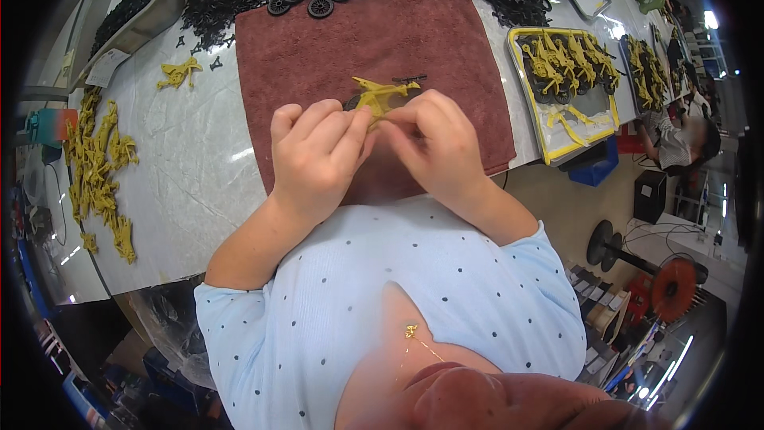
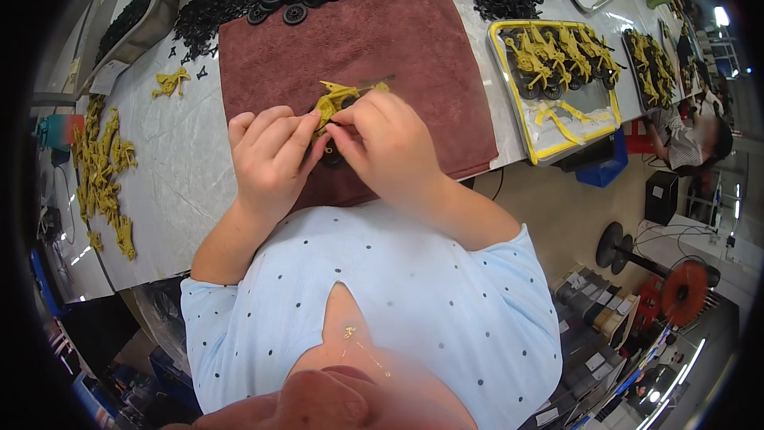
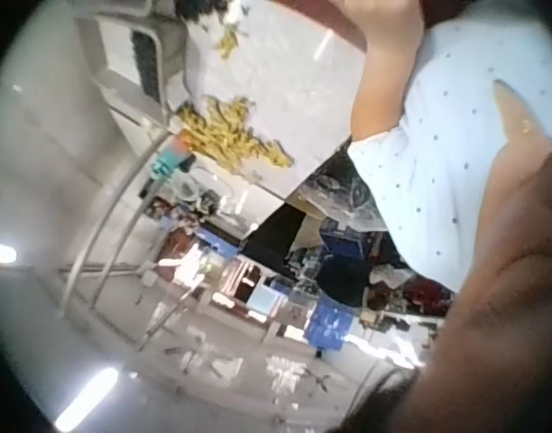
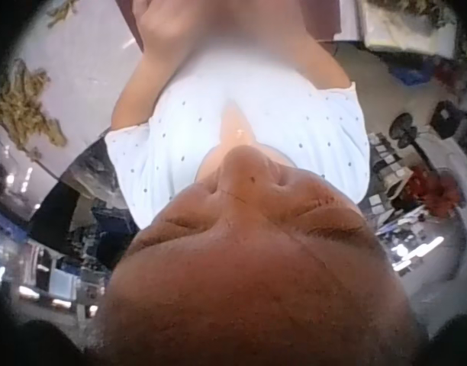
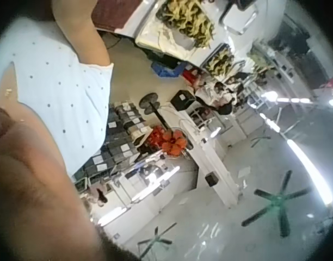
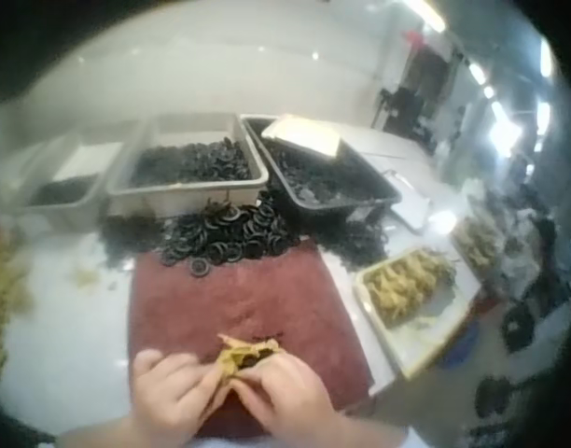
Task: The person places assembled toy motorcycles onto a tray, arranges toy motorcycle frames across a cloth mat, and attaches small black parts to the frames by hand.
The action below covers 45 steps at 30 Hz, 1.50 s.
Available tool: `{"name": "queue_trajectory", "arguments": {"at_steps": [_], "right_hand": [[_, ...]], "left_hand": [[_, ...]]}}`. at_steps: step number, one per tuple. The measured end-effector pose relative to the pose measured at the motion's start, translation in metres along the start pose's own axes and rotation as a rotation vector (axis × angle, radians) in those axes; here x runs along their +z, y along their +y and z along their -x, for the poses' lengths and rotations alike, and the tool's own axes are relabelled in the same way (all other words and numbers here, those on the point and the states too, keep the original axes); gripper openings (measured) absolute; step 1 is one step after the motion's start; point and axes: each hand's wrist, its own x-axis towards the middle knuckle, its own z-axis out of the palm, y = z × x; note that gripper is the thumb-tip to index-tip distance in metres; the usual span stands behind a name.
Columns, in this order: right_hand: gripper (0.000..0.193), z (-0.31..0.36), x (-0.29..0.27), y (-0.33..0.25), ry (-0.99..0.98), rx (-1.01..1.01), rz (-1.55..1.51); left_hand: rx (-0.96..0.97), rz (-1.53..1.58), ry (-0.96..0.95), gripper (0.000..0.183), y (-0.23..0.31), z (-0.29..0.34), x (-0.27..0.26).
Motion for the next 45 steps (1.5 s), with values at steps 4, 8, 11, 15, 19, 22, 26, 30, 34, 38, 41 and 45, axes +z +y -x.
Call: {"name": "queue_trajectory", "arguments": {"at_steps": [4, 8, 11, 15, 19, 22, 26, 30, 34, 38, 41, 45], "right_hand": [[0.025, 0.007, -0.011, -0.005, 0.036, -0.023, 0.022], [0.018, 0.01, -0.009, -0.006, 0.018, -0.006, 0.081], [0.014, 0.007, -0.008, -0.012, 0.035, -0.012, 0.118], [0.012, 0.002, -0.009, -0.019, -0.027, -0.024, 0.166], [0.015, 0.004, -0.004, -0.011, -0.058, -0.007, 0.187], [0.032, 0.002, -0.008, -0.008, 0.032, 0.008, 0.045], [0.062, 0.004, 0.001, 0.014, 0.172, 0.088, -0.617], [0.047, 0.019, -0.003, 0.027, -0.251, 0.196, -0.849], [0.038, 0.016, -0.004, 0.02, -0.172, 0.035, -0.588], [0.038, 0.017, 0.0, 0.021, -0.163, -0.065, -0.611], [0.04, 0.02, 0.003, 0.015, -0.105, 0.0, -0.725], [0.039, 0.024, 0.003, 0.011, -0.099, 0.077, -0.658]], "left_hand": [[-0.032, 0.148, 0.08, 0.031, -0.003, -0.004, -0.003], [0.01, 0.083, 0.103, 0.029, 0.001, -0.004, -0.002], [0.07, 0.028, 0.116, 0.028, 0.0, -0.001, 0.003], [0.112, 0.043, 0.087, 0.027, 0.001, 0.003, 0.006], [0.105, 0.089, 0.08, 0.028, -0.001, 0.004, 0.009], [0.01, 0.248, 0.079, 0.031, -0.005, 0.001, 0.002], [-0.151, 0.669, 0.021, 0.036, -0.007, 0.0, -0.004], [-0.203, 0.753, -0.022, 0.035, -0.005, -0.002, -0.004], [-0.187, 0.737, 0.005, 0.038, -0.003, 0.0, 0.0], [-0.099, 0.757, 0.047, 0.037, -0.004, 0.002, -0.001], [-0.047, 0.732, 0.092, 0.034, 0.0, 0.0, -0.004], [-0.049, 0.727, 0.096, 0.033, 0.002, 0.001, -0.004]]}}
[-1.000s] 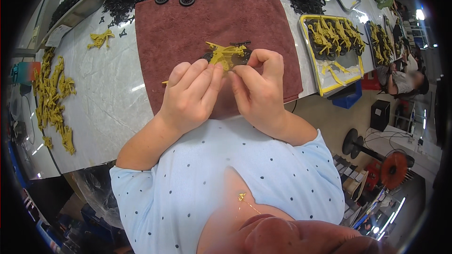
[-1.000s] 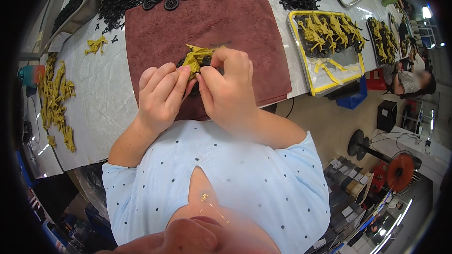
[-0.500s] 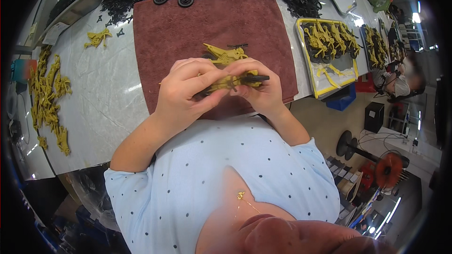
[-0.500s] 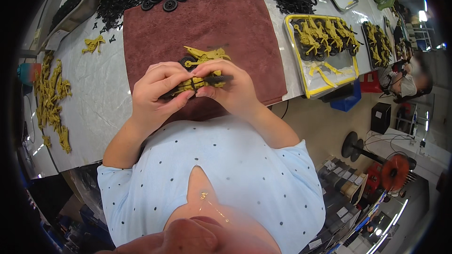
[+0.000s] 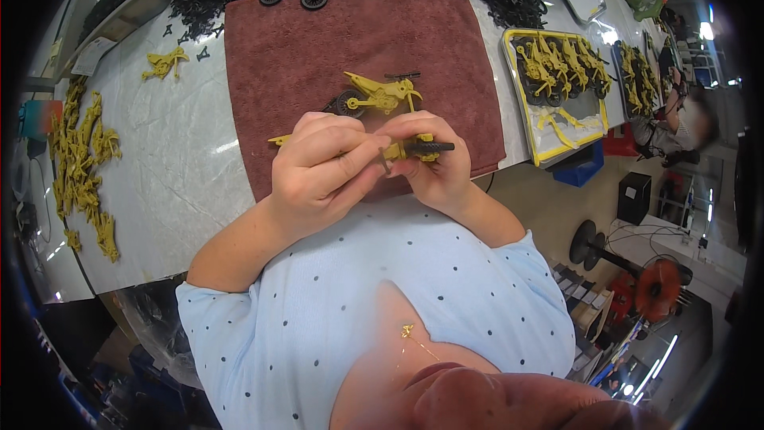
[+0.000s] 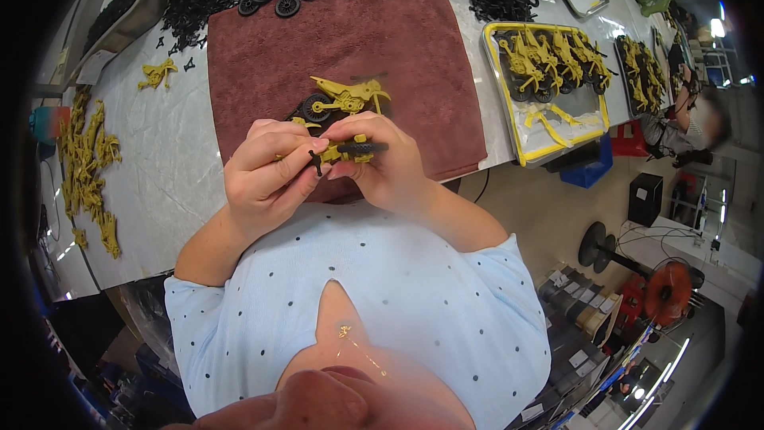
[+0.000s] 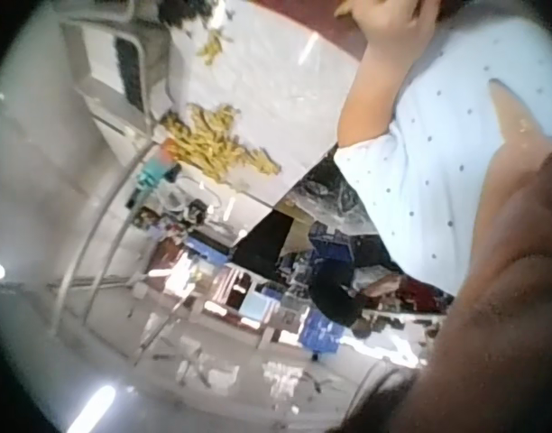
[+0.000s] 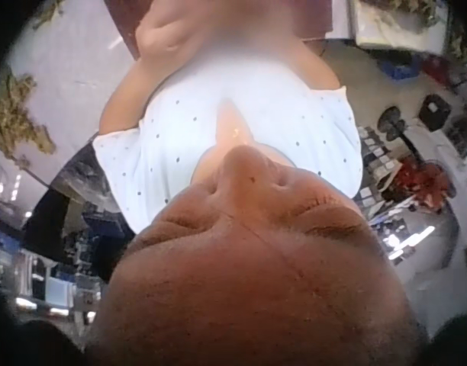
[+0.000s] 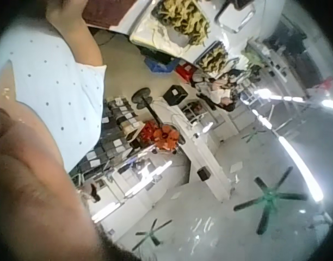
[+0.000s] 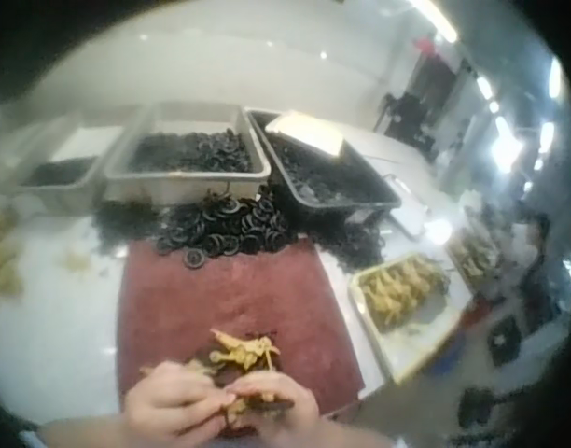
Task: The person places assembled toy motorcycles onto a tray, arranges toy motorcycle frames across a cloth mat, and attaches small black parts to the frames by hand.
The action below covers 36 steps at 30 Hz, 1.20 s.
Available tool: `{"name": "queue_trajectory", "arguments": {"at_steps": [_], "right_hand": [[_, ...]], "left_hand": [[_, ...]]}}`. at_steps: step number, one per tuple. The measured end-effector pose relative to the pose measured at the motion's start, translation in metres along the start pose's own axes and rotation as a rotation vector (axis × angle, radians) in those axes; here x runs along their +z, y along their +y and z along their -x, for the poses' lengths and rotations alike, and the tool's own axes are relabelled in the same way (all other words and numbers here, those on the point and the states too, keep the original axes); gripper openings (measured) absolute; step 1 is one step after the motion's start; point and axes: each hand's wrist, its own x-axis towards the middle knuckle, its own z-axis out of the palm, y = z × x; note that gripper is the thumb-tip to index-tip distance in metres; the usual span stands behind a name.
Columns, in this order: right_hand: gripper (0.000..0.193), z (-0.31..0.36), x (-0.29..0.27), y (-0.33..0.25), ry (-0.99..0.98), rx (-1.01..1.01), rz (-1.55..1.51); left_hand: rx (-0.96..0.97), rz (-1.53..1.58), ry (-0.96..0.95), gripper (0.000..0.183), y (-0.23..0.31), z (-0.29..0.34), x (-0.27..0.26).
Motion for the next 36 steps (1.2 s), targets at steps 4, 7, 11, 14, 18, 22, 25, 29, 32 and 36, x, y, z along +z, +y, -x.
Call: {"name": "queue_trajectory", "arguments": {"at_steps": [4, 7, 11, 14, 18, 22, 25, 29, 32, 36], "right_hand": [[0.037, -0.001, 0.001, -0.004, 0.029, 0.0, -0.037], [0.038, -0.007, -0.007, 0.001, -0.034, -0.102, 0.104], [0.038, -0.009, -0.009, -0.002, -0.007, -0.116, 0.128], [0.04, -0.009, -0.012, -0.001, -0.058, -0.165, 0.229], [0.041, -0.011, -0.011, 0.005, -0.012, -0.328, 0.257], [0.042, -0.012, -0.011, 0.001, 0.009, -0.433, 0.261], [0.036, -0.015, -0.013, -0.002, -0.012, -0.48, 0.28], [0.026, -0.02, -0.023, -0.001, -0.035, -0.568, 0.276], [0.017, -0.022, -0.032, -0.002, 0.051, -0.626, 0.582], [0.019, -0.023, -0.03, 0.0, 0.073, -0.679, 0.61]], "left_hand": [[0.007, -0.013, -0.001, 0.033, -0.001, -0.001, -0.001], [0.0, -0.011, -0.053, 0.035, -0.005, -0.006, -0.007], [-0.037, -0.076, -0.094, 0.038, -0.008, -0.01, -0.014], [0.094, -0.159, -0.11, 0.037, -0.013, -0.003, -0.016], [0.209, -0.25, -0.098, 0.034, -0.004, -0.005, -0.014], [0.242, -0.295, -0.046, 0.031, 0.002, -0.003, -0.013], [0.261, -0.291, -0.03, 0.03, 0.0, -0.003, -0.012], [0.333, -0.184, -0.143, 0.039, -0.014, -0.015, -0.02], [-0.061, 0.093, 0.012, 0.06, -0.016, -0.016, -0.015], [-0.679, 0.89, -0.016, 0.069, -0.008, -0.001, -0.01]]}}
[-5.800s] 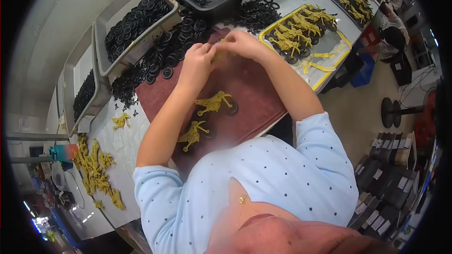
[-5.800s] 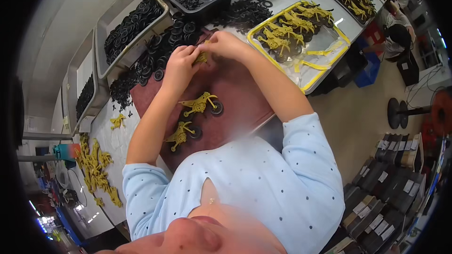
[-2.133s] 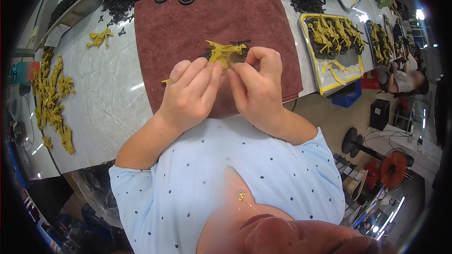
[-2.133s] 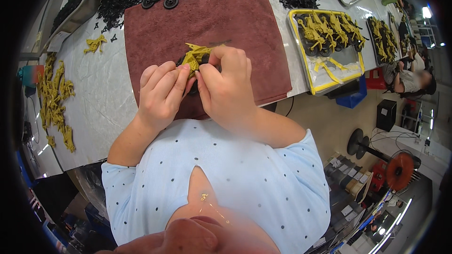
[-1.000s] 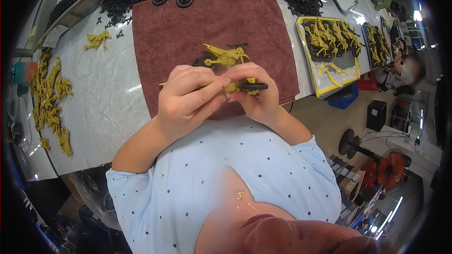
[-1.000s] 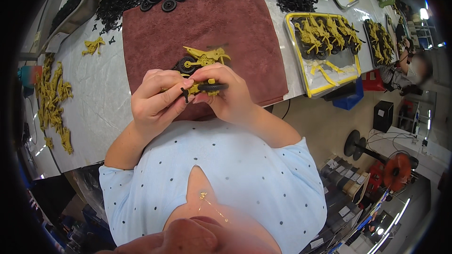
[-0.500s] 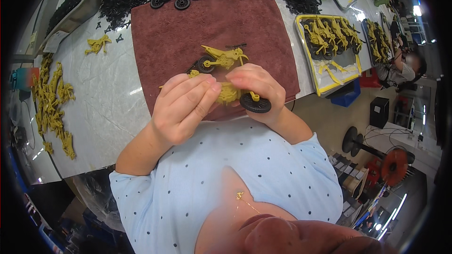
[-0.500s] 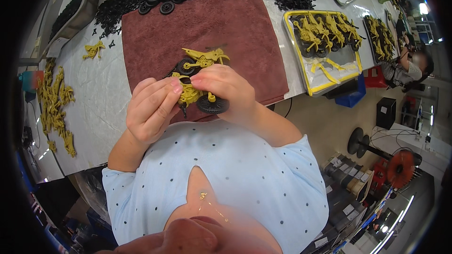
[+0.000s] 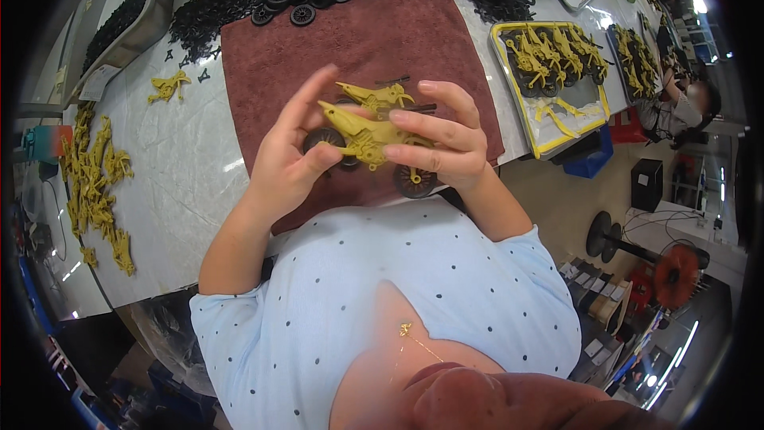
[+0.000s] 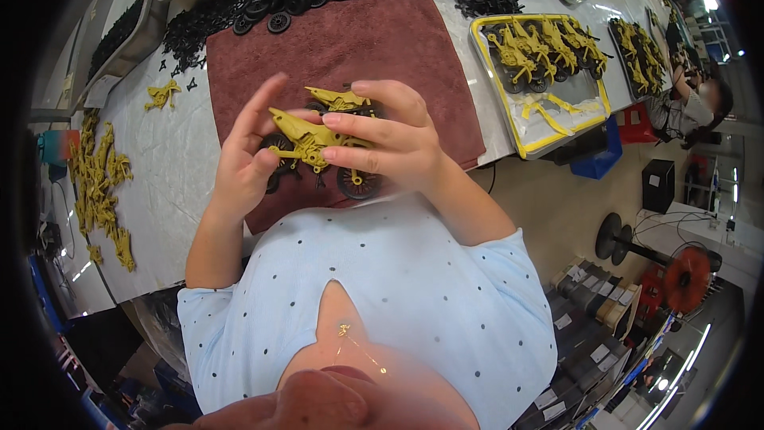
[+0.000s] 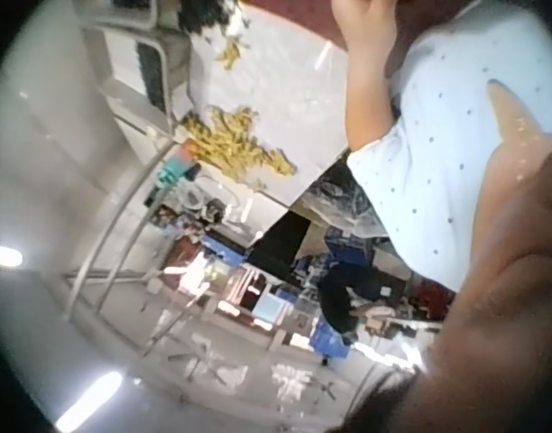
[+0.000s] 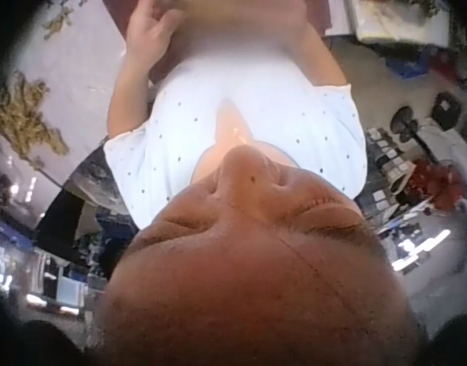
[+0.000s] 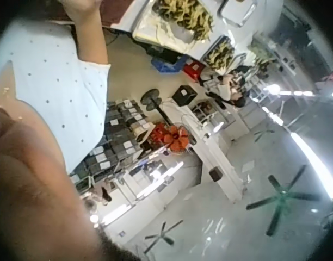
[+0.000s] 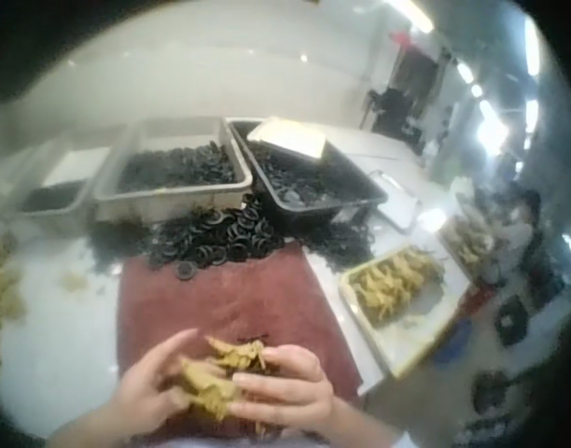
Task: The person places assembled toy motorcycles onto a tray, arranges toy motorcycle frames across a cloth mat, and attaches small black parts to the frames by hand.
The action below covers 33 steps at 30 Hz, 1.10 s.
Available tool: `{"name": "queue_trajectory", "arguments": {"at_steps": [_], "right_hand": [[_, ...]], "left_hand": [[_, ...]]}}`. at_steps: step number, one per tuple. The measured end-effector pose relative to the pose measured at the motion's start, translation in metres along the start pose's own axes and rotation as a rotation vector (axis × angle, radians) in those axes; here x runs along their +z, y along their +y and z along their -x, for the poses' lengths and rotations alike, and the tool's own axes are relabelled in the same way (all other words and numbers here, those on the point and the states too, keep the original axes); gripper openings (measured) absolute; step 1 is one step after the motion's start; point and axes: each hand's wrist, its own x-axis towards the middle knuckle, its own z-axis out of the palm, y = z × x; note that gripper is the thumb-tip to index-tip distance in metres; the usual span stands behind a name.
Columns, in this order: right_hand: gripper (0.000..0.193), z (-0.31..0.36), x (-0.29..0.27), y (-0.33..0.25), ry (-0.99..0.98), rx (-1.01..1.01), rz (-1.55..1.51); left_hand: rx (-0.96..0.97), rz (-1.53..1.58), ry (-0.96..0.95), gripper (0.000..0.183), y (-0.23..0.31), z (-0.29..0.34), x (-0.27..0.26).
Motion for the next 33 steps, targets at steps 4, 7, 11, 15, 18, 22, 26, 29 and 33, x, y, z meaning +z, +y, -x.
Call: {"name": "queue_trajectory", "arguments": {"at_steps": [4, 7, 11, 15, 18, 22, 26, 29, 33], "right_hand": [[0.036, 0.011, 0.014, -0.003, 0.097, 0.234, -0.1], [0.032, 0.014, 0.011, -0.002, 0.177, 0.664, -0.395], [0.039, 0.016, -0.004, -0.006, 0.039, 1.176, -0.957], [0.036, 0.009, -0.002, -0.016, -0.2, 1.328, -1.003], [0.034, 0.01, 0.004, -0.017, -0.189, 1.233, -0.785], [0.033, 0.003, 0.006, -0.026, -0.258, 1.073, -0.51], [0.029, 0.006, 0.009, -0.027, -0.216, 1.089, -0.511], [0.03, 0.002, 0.006, -0.028, -0.219, 1.119, -0.54], [0.039, 0.001, 0.0, -0.022, -0.272, 1.321, -0.697]], "left_hand": [[-0.162, -0.069, 0.111, 0.046, -0.004, -0.001, -0.001], [-0.174, -0.092, 0.177, 0.031, -0.003, -0.001, -0.001], [-0.104, -0.159, 0.184, 0.033, -0.009, 0.002, 0.002], [-0.083, -0.324, 0.182, 0.033, -0.011, 0.001, 0.005], [-0.156, -0.4, 0.225, 0.027, -0.013, 0.001, 0.002], [-0.149, -0.43, 0.262, 0.02, -0.011, 0.003, 0.003], [-0.077, -0.482, 0.274, 0.018, -0.018, 0.006, 0.005], [-0.104, -0.461, 0.275, 0.017, -0.02, 0.007, 0.004], [-0.183, -0.25, 0.272, 0.018, -0.014, 0.005, 0.004]]}}
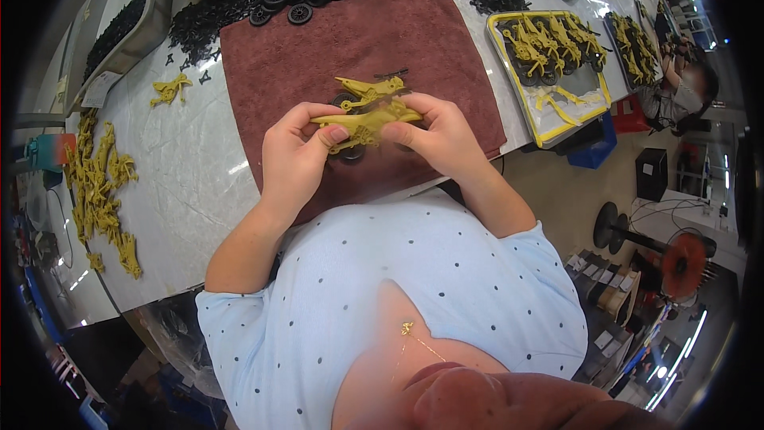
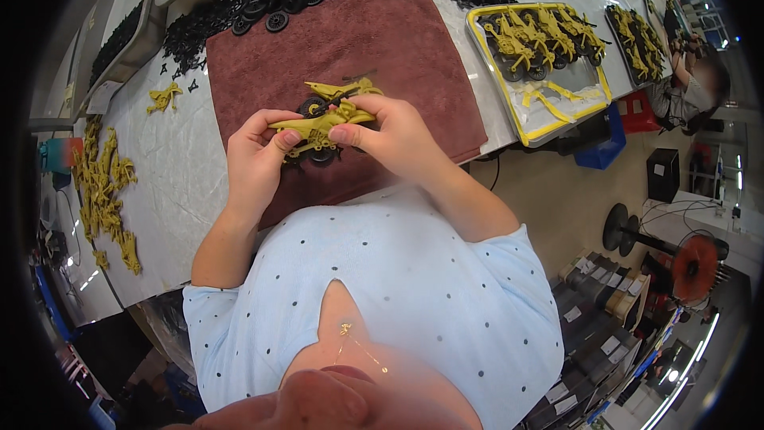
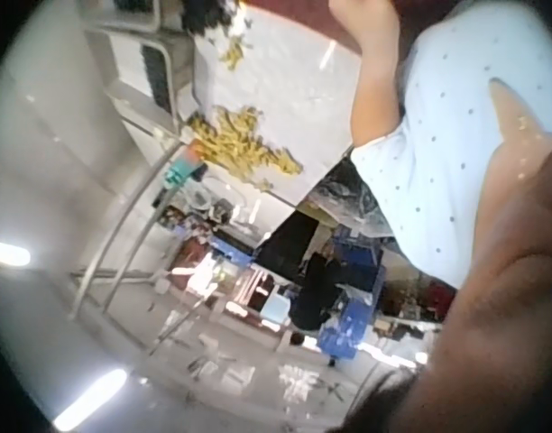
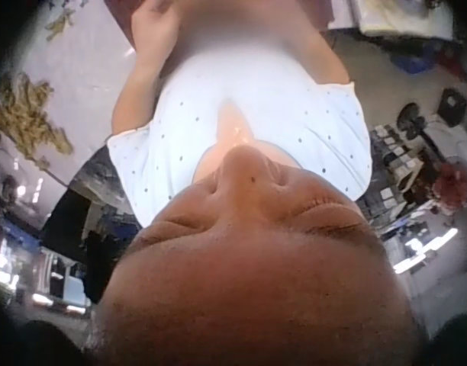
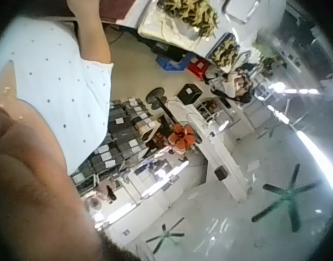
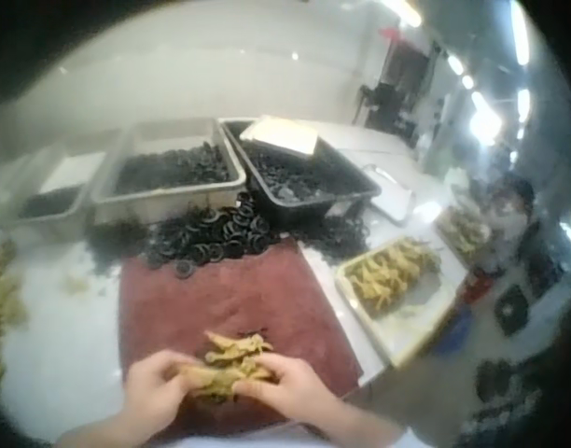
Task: The person places assembled toy motorcycles onto a tray, arranges toy motorcycle frames across a cloth mat, and attaches small black parts to the frames by hand.
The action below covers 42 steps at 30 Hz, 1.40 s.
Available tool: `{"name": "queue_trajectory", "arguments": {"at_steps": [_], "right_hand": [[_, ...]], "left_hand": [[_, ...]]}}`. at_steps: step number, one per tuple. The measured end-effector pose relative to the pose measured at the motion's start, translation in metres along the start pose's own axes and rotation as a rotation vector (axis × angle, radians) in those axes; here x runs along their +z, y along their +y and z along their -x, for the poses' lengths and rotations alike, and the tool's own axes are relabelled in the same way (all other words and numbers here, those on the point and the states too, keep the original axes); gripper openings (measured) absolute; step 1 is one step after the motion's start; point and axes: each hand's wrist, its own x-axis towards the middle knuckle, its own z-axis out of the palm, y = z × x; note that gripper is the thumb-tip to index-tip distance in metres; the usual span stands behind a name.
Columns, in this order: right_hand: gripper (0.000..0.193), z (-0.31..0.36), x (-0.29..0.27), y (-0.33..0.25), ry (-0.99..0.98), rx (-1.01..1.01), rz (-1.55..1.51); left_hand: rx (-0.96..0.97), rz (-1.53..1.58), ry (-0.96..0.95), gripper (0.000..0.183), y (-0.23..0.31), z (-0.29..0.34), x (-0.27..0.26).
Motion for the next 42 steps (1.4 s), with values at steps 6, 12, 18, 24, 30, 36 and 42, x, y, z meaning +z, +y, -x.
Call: {"name": "queue_trajectory", "arguments": {"at_steps": [6, 12, 18, 24, 30, 36, 42], "right_hand": [[0.054, 0.01, -0.005, 0.016, -0.142, 0.051, -0.084], [0.042, 0.017, 0.009, 0.013, -0.096, 0.112, -0.252], [0.037, 0.02, 0.016, 0.01, -0.07, 0.069, -0.286], [0.037, 0.018, 0.012, 0.017, -0.062, 0.078, -0.294], [0.042, 0.016, 0.008, 0.023, -0.087, 0.068, -0.273], [0.062, 0.011, 0.002, 0.017, 0.007, -0.259, -0.289], [0.039, 0.01, 0.003, 0.004, -0.022, -0.17, 0.1]], "left_hand": [[0.009, 0.116, 0.001, 0.02, -0.002, -0.002, -0.004], [0.006, 0.188, -0.003, 0.02, -0.004, 0.004, -0.001], [0.026, 0.135, -0.011, 0.021, 0.001, 0.005, -0.001], [0.027, 0.069, 0.005, 0.022, 0.005, 0.004, -0.005], [0.021, 0.071, 0.009, 0.021, 0.006, 0.003, -0.006], [0.043, -0.031, 0.001, 0.019, 0.007, 0.008, -0.001], [0.155, -0.188, 0.045, 0.016, 0.002, 0.01, 0.003]]}}
